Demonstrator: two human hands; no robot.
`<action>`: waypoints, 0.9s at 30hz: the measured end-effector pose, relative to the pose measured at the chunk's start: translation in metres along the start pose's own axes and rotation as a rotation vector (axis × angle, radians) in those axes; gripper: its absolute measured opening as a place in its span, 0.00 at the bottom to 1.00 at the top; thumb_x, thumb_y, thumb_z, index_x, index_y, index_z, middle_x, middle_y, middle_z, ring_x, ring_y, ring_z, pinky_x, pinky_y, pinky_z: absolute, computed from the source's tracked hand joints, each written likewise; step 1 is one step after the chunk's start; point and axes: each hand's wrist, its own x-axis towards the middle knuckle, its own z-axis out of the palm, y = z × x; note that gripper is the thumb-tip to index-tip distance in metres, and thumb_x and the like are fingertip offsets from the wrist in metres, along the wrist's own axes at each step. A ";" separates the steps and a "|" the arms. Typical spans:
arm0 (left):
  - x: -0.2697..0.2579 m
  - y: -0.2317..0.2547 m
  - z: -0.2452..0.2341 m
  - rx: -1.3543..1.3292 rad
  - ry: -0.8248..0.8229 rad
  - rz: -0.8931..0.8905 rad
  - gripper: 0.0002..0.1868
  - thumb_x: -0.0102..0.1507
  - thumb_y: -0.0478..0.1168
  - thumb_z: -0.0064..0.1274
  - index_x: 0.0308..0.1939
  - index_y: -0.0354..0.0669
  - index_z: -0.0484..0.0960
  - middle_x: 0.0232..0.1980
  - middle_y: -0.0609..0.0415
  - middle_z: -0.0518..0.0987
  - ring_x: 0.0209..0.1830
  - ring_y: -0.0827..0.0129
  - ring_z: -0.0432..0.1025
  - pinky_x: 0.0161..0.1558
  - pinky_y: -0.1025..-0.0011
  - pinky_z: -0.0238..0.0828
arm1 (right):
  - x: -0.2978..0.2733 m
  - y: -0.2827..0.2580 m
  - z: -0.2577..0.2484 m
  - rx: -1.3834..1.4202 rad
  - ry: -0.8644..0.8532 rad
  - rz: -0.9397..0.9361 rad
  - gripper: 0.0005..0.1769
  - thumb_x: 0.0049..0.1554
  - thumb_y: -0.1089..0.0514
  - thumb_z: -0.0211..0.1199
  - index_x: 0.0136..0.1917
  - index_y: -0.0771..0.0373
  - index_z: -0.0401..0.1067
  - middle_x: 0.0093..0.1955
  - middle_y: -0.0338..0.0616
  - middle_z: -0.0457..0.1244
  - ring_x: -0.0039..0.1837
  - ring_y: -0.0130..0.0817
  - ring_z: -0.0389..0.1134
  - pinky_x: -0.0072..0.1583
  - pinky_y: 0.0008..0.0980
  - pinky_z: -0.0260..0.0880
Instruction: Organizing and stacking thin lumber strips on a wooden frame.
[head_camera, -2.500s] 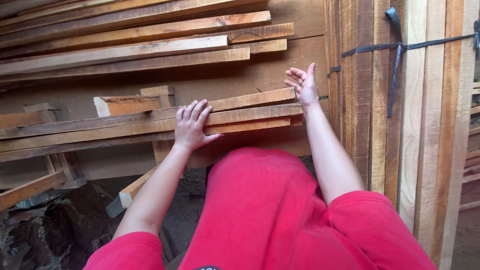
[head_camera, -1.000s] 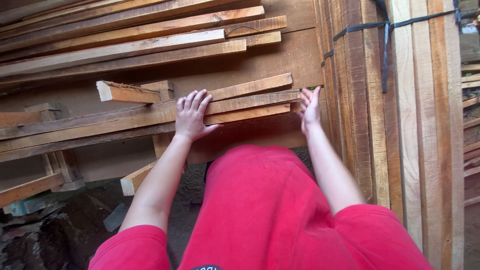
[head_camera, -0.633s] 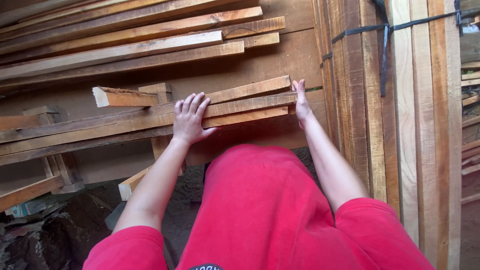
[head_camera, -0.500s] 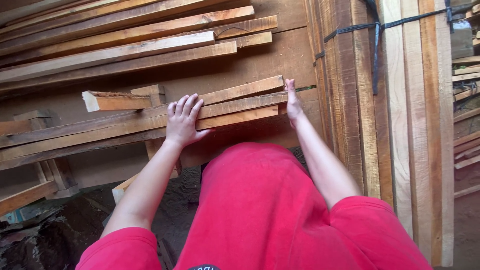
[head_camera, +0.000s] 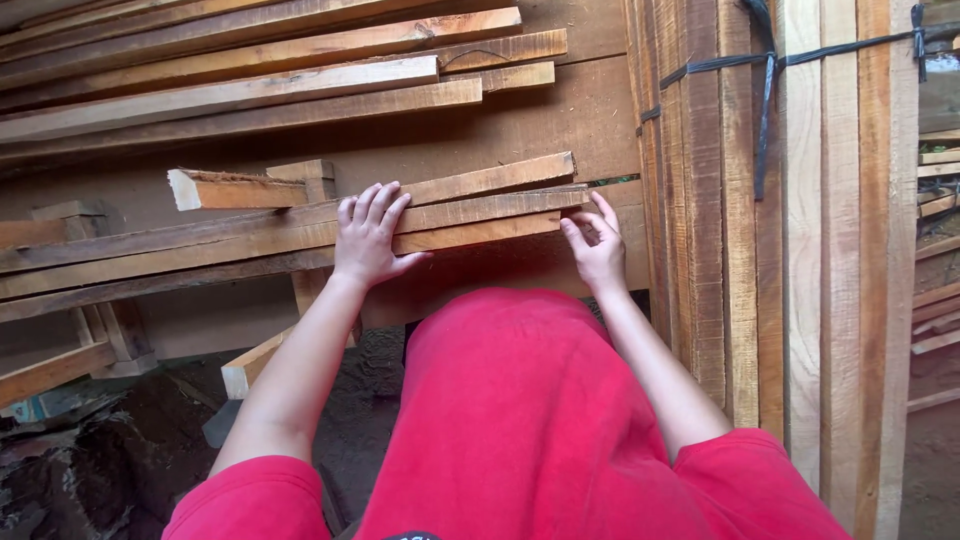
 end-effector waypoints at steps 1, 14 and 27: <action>0.001 0.000 0.001 0.001 0.001 0.001 0.54 0.46 0.75 0.61 0.72 0.58 0.70 0.76 0.57 0.67 0.76 0.61 0.59 0.68 0.54 0.50 | 0.003 0.003 0.001 0.001 0.001 -0.001 0.14 0.60 0.53 0.72 0.52 0.65 0.76 0.78 0.56 0.53 0.69 0.65 0.64 0.65 0.48 0.73; 0.005 0.002 -0.008 -0.049 -0.003 -0.005 0.55 0.46 0.79 0.58 0.71 0.59 0.71 0.76 0.57 0.67 0.76 0.62 0.59 0.68 0.55 0.50 | 0.018 0.041 0.016 0.087 -0.065 0.207 0.22 0.55 0.48 0.76 0.57 0.59 0.75 0.68 0.50 0.62 0.67 0.44 0.65 0.66 0.42 0.68; 0.002 0.000 -0.007 -0.004 -0.006 0.024 0.54 0.46 0.76 0.61 0.72 0.58 0.70 0.76 0.57 0.67 0.75 0.61 0.59 0.68 0.55 0.50 | 0.073 0.058 -0.016 0.411 -0.017 0.425 0.26 0.66 0.29 0.54 0.58 0.51 0.66 0.68 0.44 0.65 0.66 0.44 0.67 0.63 0.45 0.67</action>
